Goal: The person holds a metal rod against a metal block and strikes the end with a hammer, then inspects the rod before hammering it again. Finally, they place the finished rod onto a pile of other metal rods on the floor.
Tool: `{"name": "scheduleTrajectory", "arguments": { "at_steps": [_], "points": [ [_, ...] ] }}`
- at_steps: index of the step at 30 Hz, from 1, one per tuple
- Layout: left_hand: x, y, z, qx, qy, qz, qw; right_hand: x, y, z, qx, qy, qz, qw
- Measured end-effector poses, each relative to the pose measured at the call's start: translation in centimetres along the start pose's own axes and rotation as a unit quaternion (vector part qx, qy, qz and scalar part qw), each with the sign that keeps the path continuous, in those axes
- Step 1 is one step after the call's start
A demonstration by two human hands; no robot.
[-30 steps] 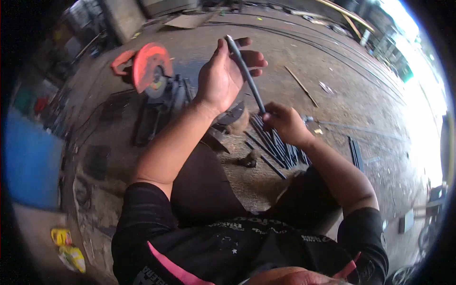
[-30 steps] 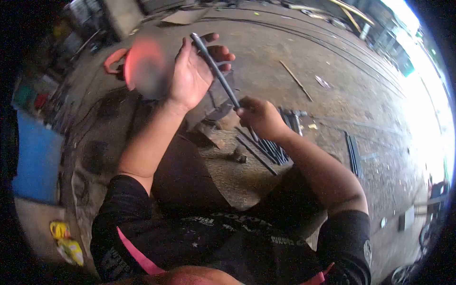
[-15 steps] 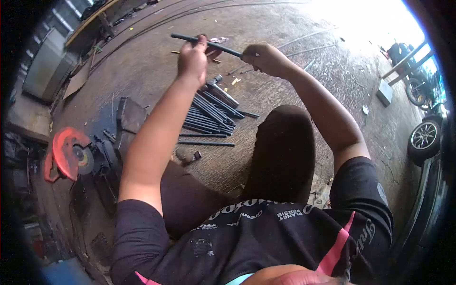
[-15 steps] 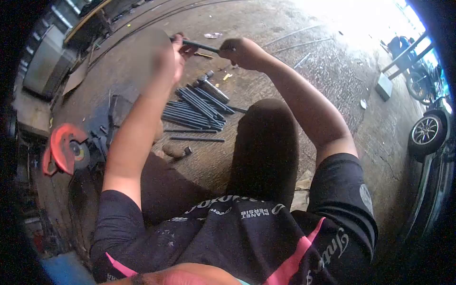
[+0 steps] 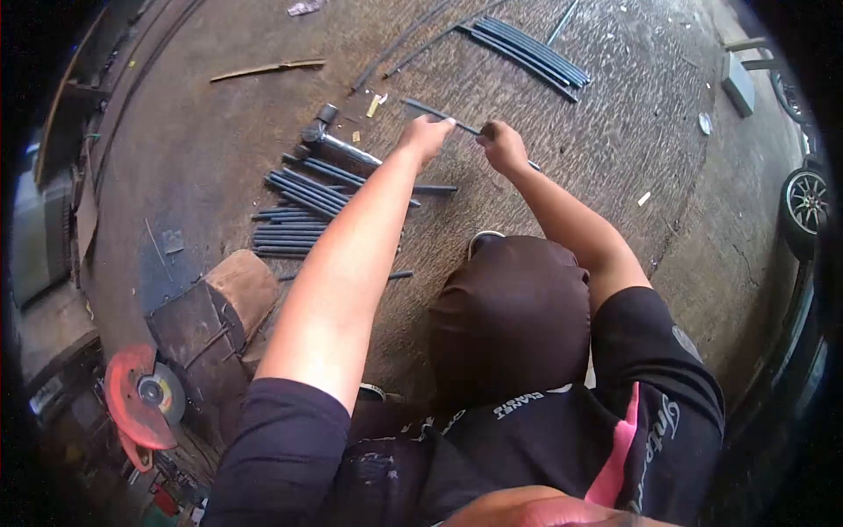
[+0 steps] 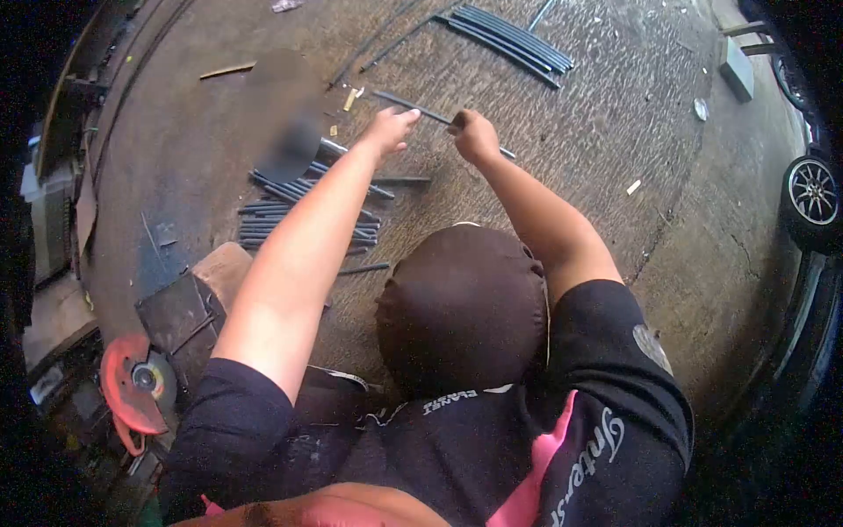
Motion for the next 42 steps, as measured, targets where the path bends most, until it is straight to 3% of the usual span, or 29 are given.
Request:
{"name": "scheduleTrajectory", "arguments": {
  "at_steps": [2, 3, 7, 10, 14, 24, 26, 32, 36, 40, 42],
  "points": [
    [1.6, -1.1, 1.8, -0.057, -0.042, 0.097, 0.993, 2.0, -0.8, 1.4, 0.007, 0.021, 0.023, 1.000],
    [3.5, 0.3, 1.5, -0.068, -0.111, 0.123, 0.984, 2.7, -1.2, 1.7, 0.032, 0.043, 0.006, 0.999],
    [3.5, -3.0, 3.4, -0.084, -0.122, 0.189, 0.971, 5.0, -2.0, 3.2, 0.080, 0.095, 0.011, 0.992],
    [3.2, -4.4, 6.0, -0.098, -0.315, 0.239, 0.913, 5.6, -3.4, 3.0, 0.087, 0.095, 0.029, 0.991],
    [4.6, -5.6, 9.7, -0.111, -0.313, 0.342, 0.879, 4.9, -5.7, 2.7, 0.116, 0.117, 0.005, 0.986],
    [10.9, -8.2, 14.5, -0.131, -0.324, 0.329, 0.877, 9.2, -12.0, -1.4, 0.233, 0.161, 0.069, 0.956],
    [12.0, -8.3, 15.0, -0.133, -0.335, 0.333, 0.871, 9.4, -13.0, -3.3, 0.306, 0.177, 0.040, 0.935],
    [13.0, -8.4, 14.3, -0.110, -0.310, 0.349, 0.877, 10.5, -17.1, -4.8, 0.304, 0.156, 0.032, 0.939],
    [11.4, -8.1, 11.9, -0.087, -0.326, 0.328, 0.883, 9.5, -16.7, -3.7, 0.293, 0.116, -0.026, 0.949],
    [9.0, -7.3, 9.7, -0.087, -0.337, 0.296, 0.890, 10.4, -17.4, -2.8, 0.251, 0.209, -0.005, 0.945],
    [8.3, -7.4, 8.7, -0.079, -0.341, 0.296, 0.889, 8.8, -18.1, -3.6, 0.291, 0.224, -0.078, 0.927]
  ]
}}
Point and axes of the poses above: each hand's wrist, its own y-axis away from the middle knuckle, its own z-axis out of the palm, x = y × z, the point moved 10 cm from there along -y, towards the middle knuckle, and after that the axes turned 12 degrees about x, right-handed, at the moved point
